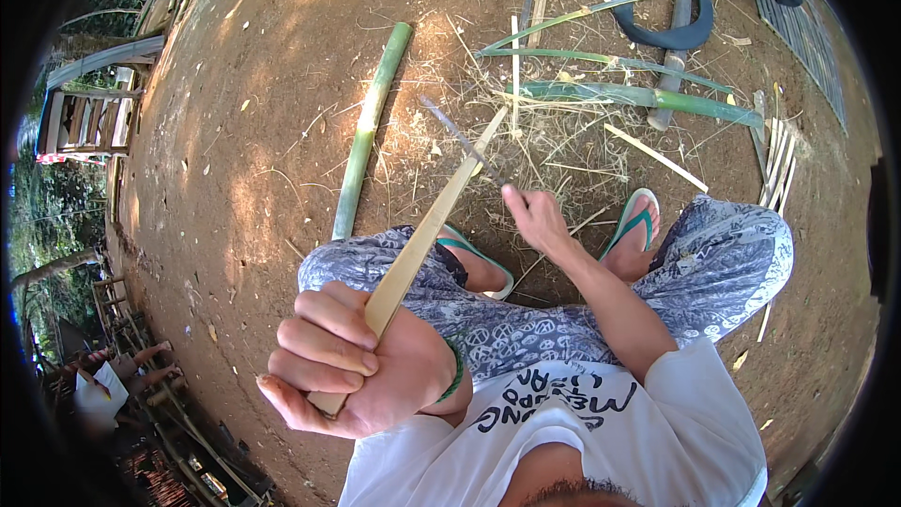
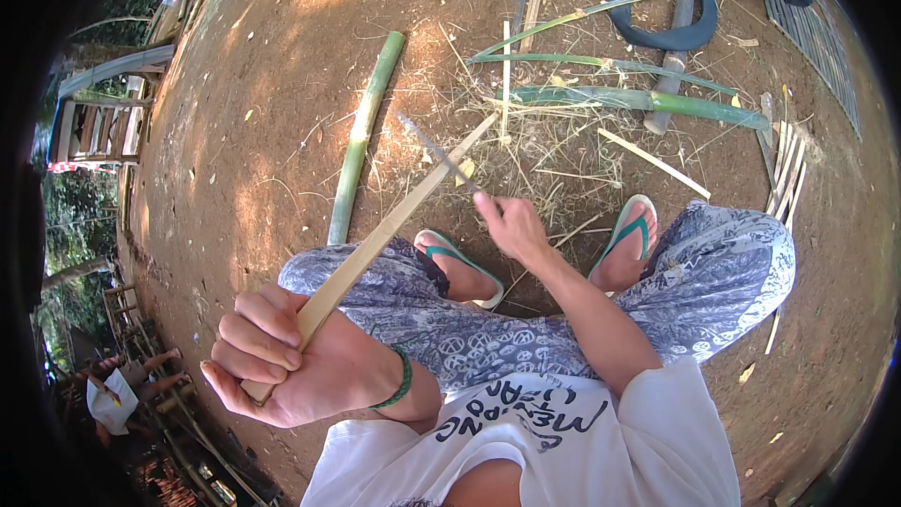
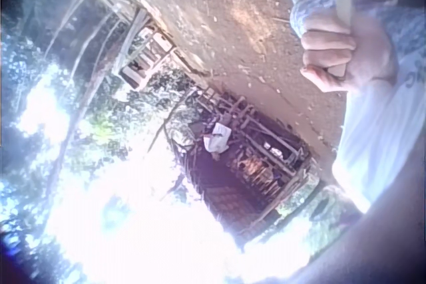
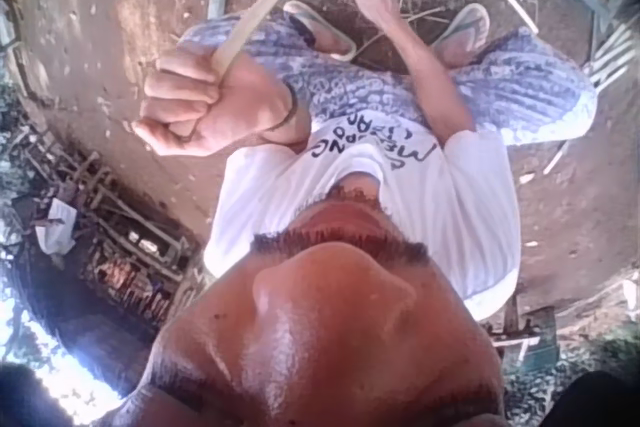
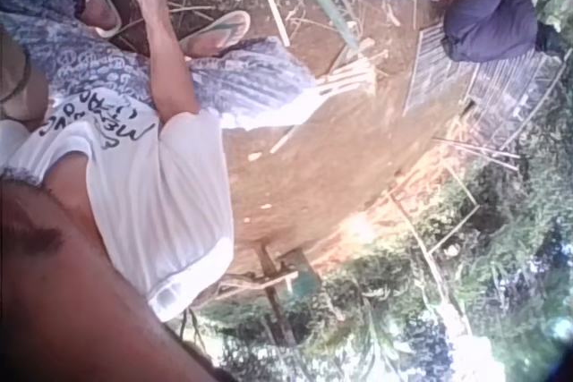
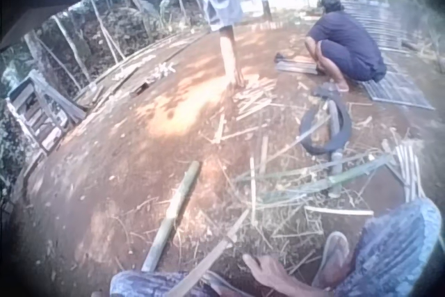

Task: The person sits on the ground and uses a large knife to split long bamboo stalks into thin strips. They hold the bamboo with one hand and use the knife to shave and separate the material, occasionally adjusting their grip and the position of the bamboo.

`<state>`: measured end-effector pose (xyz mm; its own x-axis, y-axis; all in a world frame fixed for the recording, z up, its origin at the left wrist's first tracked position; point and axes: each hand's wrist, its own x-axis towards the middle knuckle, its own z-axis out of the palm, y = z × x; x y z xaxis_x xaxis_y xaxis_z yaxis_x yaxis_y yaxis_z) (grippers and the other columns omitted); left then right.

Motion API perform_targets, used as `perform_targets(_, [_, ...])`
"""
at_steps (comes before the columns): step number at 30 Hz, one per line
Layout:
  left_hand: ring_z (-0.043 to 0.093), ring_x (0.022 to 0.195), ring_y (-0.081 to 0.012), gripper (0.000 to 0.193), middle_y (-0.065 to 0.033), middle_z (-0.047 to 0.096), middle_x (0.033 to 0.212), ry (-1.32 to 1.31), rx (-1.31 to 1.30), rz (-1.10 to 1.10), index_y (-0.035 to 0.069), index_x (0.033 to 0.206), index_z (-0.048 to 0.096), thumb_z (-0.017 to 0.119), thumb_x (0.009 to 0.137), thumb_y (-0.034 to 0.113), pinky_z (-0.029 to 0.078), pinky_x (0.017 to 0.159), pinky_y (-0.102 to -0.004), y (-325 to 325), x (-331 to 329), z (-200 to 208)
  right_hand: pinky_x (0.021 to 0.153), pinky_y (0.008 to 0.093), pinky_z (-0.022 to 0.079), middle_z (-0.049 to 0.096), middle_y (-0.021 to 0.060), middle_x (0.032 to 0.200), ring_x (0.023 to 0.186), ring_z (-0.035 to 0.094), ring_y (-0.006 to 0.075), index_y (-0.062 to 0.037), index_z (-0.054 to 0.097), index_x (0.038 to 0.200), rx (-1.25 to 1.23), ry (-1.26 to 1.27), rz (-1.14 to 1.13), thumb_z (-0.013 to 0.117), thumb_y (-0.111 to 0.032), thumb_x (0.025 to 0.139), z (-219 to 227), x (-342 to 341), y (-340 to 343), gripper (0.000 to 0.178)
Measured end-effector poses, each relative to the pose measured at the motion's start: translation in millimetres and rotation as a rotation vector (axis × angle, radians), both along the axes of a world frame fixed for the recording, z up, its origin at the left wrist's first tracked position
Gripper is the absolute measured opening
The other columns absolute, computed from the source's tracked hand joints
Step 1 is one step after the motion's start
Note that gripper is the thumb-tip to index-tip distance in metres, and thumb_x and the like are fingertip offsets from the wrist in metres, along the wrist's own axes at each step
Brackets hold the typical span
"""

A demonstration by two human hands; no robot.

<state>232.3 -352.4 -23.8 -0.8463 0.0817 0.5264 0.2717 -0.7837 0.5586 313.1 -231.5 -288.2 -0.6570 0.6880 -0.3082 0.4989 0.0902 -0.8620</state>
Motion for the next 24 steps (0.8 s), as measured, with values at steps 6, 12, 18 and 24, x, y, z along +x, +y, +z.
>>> perform_targets(6, [0.034,0.052,-0.0109,0.049,0.0011,0.035,0.052,-0.011,0.016,0.038,0.017,0.055,0.033,0.041,0.102,0.028,0.027,0.052,-0.025,-6.0,-0.4,-5.5,0.052,0.0449,0.044,0.056,0.0196,0.052,0.049,0.058,0.0346,0.006,0.07,0.079,0.151,0.324,0.145,0.051,-0.053,0.099,28.4,5.3,-17.7,0.065])
perform_targets(12, [0.033,0.052,-0.0103,0.048,0.0016,0.034,0.052,-0.02,0.029,-0.018,0.017,0.055,0.032,0.044,0.101,0.025,0.025,0.052,-0.0255,-6.0,-3.0,0.9,0.056,0.0471,0.047,0.058,0.0238,0.057,0.055,0.062,0.0394,0.004,0.068,0.073,0.041,-0.046,0.001,0.054,-0.05,0.097,-8.5,2.1,11.9,0.06])
perform_targets(18, [0.034,0.052,-0.0102,0.048,0.002,0.035,0.052,-0.019,0.013,-0.007,0.018,0.055,0.032,0.042,0.101,0.025,0.025,0.053,-0.0257,-7.8,-4.7,-3.3,0.055,0.0476,0.047,0.059,0.0223,0.054,0.054,0.063,0.0374,0.0048,0.071,0.077,0.095,0.162,0.132,0.051,-0.057,0.098,12.5,1.5,4.6,0.068])
perform_targets(24, [0.034,0.05,-0.0106,0.053,0.0013,0.038,0.053,-0.003,0.017,0.013,0.015,0.056,0.035,0.035,0.106,0.032,0.027,0.051,-0.0259,-9.4,-7.1,-7.0,0.058,0.0494,0.048,0.059,0.0212,0.054,0.053,0.062,0.0368,0.0049,0.073,0.081,0.167,0.07,0.125,0.051,-0.058,0.097,7.9,-6.3,20.7,0.068])
